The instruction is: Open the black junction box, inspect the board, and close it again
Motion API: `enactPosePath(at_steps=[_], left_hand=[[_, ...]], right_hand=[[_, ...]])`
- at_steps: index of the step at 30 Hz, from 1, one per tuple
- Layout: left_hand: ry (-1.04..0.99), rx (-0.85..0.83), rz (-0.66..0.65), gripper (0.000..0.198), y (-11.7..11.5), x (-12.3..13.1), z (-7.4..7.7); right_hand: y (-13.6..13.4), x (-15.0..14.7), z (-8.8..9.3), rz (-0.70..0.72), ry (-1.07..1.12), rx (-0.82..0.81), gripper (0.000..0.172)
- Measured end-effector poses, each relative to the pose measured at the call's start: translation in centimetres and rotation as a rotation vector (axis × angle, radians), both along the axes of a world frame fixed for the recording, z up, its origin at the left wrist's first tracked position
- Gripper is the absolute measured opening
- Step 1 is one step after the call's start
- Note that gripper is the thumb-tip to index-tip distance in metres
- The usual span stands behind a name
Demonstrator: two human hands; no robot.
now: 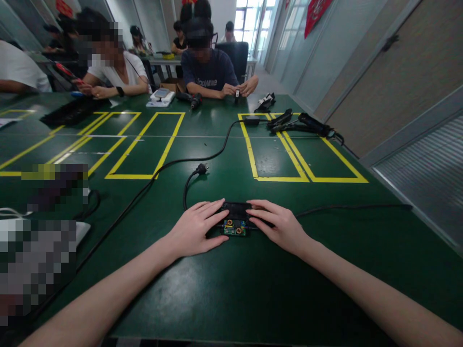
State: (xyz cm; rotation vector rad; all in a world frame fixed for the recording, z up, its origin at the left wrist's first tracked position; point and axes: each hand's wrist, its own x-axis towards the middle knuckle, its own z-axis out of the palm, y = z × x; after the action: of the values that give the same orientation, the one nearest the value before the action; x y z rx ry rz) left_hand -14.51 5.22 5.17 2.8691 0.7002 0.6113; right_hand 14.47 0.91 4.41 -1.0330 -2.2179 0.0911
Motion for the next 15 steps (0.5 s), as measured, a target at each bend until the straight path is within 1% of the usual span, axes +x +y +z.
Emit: enactPosePath(at_steps=[3, 5, 10, 13, 15], left_hand=[[-0.053, -0.001, -0.001, 0.059, -0.04, -0.21, 0.03], [-0.093, -0.005, 0.000, 0.066, -0.13, -0.29, 0.08], [-0.154, -0.032, -0.020, 0.081, -0.32, -0.18, 0.36], [-0.155, -0.099, 0.000, 0.083, -0.31, -0.08, 0.45], [-0.156, -0.146, 0.005, 0.079, -0.30, -0.07, 0.41]], right_hand=[[-0.17, -0.06, 0.15, 0.051, 0.086, -0.035, 0.020], [-0.27, -0.16, 0.22, 0.071, 0.117, -0.034, 0.018], [-0.49, -0.62, 0.49, 0.065, 0.125, -0.016, 0.016], [-0.52, -0.75, 0.56, 0.078, 0.116, -0.004, 0.026], [-0.49, -0.74, 0.52, 0.090, 0.089, 0.006, 0.034]])
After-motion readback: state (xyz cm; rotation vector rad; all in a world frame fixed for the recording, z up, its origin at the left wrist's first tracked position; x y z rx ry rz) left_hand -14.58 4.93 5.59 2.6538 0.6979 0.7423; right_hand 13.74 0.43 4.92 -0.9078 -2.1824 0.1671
